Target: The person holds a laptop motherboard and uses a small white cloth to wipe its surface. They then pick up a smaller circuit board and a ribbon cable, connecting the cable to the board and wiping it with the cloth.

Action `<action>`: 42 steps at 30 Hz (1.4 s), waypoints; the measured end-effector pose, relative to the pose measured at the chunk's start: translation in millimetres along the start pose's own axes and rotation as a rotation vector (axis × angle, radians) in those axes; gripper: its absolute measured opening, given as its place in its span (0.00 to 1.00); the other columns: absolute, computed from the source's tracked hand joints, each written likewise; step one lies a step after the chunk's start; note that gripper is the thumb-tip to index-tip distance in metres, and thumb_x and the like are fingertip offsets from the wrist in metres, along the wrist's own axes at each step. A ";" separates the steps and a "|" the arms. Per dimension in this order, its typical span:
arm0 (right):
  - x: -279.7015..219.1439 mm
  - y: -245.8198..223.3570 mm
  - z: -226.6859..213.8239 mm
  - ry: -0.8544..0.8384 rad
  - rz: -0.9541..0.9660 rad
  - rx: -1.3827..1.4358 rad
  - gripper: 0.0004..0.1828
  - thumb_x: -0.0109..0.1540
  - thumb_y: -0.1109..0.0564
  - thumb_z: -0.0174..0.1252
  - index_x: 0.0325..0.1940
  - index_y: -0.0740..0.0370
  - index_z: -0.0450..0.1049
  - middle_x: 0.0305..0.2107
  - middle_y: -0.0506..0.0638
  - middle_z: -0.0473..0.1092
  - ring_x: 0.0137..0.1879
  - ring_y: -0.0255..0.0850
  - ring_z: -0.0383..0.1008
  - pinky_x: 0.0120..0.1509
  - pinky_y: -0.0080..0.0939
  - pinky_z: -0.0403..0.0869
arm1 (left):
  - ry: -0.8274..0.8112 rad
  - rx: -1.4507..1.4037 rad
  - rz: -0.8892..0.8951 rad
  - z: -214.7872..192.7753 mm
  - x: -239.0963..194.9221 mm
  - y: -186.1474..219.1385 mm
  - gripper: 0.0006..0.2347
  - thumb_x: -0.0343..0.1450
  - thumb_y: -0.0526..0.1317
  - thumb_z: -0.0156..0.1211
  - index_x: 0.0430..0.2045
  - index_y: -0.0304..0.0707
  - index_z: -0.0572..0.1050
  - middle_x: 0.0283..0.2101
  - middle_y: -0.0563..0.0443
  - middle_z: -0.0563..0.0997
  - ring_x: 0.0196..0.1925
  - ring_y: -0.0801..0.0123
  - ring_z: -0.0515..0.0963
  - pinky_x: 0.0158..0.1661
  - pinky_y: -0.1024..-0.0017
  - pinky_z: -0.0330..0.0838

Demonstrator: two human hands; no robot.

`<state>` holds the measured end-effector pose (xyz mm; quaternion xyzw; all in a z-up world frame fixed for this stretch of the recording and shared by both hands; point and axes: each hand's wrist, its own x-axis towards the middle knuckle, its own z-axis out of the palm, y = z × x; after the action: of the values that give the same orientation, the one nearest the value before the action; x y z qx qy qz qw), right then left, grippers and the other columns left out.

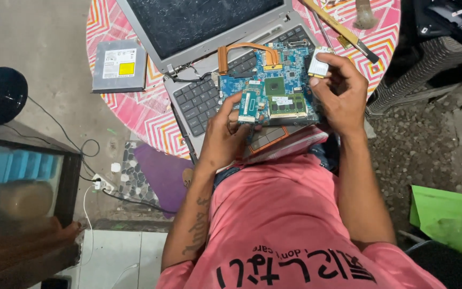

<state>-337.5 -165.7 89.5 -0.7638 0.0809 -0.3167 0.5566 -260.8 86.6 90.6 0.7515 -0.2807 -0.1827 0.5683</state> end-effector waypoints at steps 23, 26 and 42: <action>-29.7 -4.7 59.6 -0.212 -0.119 0.245 0.23 0.65 0.64 0.61 0.62 0.70 0.63 0.30 0.56 0.67 0.33 0.41 0.78 0.37 0.39 0.79 | 0.098 -0.060 0.130 10.4 -9.3 14.4 0.15 0.70 0.29 0.49 0.52 0.34 0.71 0.30 0.36 0.84 0.32 0.54 0.87 0.36 0.58 0.80; -29.7 -5.5 60.3 -0.214 -0.207 0.168 0.20 0.64 0.67 0.61 0.58 0.73 0.65 0.25 0.58 0.69 0.27 0.42 0.76 0.30 0.39 0.75 | 0.079 -0.039 0.147 8.0 -11.5 22.3 0.15 0.71 0.32 0.48 0.52 0.36 0.70 0.29 0.40 0.84 0.33 0.53 0.87 0.36 0.59 0.80; -22.8 -24.5 60.2 -0.205 -0.391 0.058 0.08 0.64 0.69 0.61 0.47 0.76 0.75 0.33 0.60 0.71 0.30 0.49 0.79 0.30 0.44 0.77 | 0.085 -0.024 0.171 11.5 -11.3 27.4 0.14 0.68 0.30 0.47 0.48 0.34 0.70 0.28 0.42 0.82 0.31 0.55 0.86 0.34 0.62 0.76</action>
<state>-326.5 -97.8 91.9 -0.7768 -0.1349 -0.3414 0.5116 -282.3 79.8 113.0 0.7250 -0.3171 -0.1048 0.6023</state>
